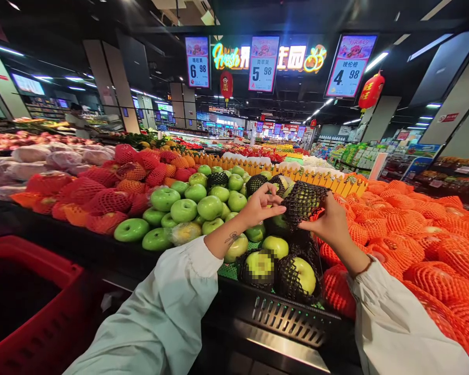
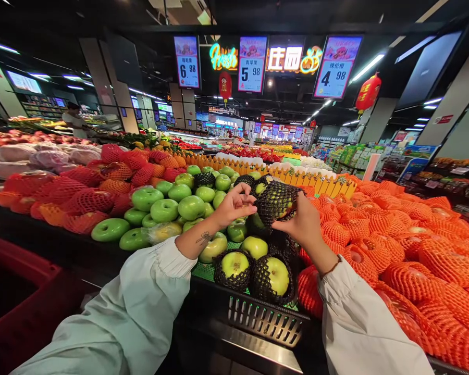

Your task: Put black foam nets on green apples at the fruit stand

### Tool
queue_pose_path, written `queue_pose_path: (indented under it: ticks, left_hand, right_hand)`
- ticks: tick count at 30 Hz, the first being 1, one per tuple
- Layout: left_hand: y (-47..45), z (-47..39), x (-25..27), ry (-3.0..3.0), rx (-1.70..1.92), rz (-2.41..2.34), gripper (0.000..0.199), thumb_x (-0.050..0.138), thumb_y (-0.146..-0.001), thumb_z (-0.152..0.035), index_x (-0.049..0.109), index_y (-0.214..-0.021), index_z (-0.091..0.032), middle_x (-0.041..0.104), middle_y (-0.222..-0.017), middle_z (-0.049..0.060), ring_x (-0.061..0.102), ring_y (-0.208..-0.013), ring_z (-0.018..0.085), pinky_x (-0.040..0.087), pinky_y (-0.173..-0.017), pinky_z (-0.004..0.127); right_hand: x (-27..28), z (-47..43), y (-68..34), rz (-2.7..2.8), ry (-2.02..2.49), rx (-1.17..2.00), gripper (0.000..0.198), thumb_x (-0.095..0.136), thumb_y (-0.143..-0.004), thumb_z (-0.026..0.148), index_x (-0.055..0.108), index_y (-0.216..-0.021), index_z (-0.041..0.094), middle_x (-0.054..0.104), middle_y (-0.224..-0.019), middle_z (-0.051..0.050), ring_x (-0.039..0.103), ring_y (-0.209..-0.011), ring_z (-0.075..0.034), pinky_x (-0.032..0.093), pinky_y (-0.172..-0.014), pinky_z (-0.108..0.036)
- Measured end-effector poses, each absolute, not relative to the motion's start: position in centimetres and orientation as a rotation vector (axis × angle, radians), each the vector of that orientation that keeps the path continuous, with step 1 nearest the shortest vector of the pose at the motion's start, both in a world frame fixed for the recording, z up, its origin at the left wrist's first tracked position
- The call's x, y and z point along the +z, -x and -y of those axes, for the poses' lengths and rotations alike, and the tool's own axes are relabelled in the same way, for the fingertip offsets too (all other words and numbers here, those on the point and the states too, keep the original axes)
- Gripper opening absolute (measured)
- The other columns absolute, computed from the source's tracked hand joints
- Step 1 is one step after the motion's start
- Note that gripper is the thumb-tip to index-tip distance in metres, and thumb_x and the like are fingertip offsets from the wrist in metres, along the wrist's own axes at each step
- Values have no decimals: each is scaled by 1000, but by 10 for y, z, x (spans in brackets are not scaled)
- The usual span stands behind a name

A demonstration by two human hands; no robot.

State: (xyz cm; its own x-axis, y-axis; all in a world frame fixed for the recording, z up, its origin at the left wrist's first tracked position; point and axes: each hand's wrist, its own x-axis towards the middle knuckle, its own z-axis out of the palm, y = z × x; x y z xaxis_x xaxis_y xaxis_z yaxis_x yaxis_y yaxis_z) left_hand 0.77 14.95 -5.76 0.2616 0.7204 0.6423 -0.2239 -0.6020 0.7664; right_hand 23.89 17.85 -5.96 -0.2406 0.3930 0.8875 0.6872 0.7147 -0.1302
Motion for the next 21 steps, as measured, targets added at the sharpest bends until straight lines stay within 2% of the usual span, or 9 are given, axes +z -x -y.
queue_pose_path:
  ticks: [2,6,9,13,18,21]
  left_hand:
    - [-6,-148,-54,-1601,1437,-380,68,94,-57,-40,39,-91,-19,59,-86,-2,47,-63,3,35,-55,16]
    - [-6,-150,-52,-1503,1407,-435,68,94,-57,-43,50,-103,-17,55,-86,-4,38,-51,0,20,-43,17]
    - [-6,-154,-53,-1538,1456,-598,64,95,-51,-43,59,-94,-13,56,-83,-1,46,-61,4,29,-50,18]
    - [-5,-156,-53,-1670,1403,-752,54,95,-49,-43,57,-71,-11,53,-72,-1,45,-66,6,33,-60,21]
    - [-5,-153,-53,-1638,1473,-609,56,94,-51,-39,54,-79,-12,57,-81,-2,53,-71,7,47,-72,24]
    - [-6,-154,-56,-1653,1550,-597,58,94,-52,-39,52,-83,-13,56,-85,-2,54,-71,7,49,-72,24]
  right_hand:
    - [-62,-180,-240,1894,821,-467,75,74,-65,73,52,-108,17,68,-94,-10,64,-80,-25,45,-64,-33]
    - [-63,-178,-242,1932,825,-671,71,64,-72,81,52,-99,17,62,-81,-9,58,-70,-21,34,-56,-29]
    - [-62,-175,-243,1947,814,-762,67,55,-81,80,54,-102,16,60,-82,-10,57,-72,-22,29,-56,-28]
    - [-60,-172,-243,1938,796,-860,68,45,-85,82,54,-97,16,58,-78,-9,53,-67,-20,24,-55,-28]
    - [-61,-173,-241,1942,758,-882,69,44,-86,82,55,-100,16,58,-79,-9,53,-67,-19,25,-55,-27]
    - [-61,-173,-241,1954,817,-835,72,44,-83,86,55,-97,16,56,-76,-8,52,-67,-19,23,-55,-27]
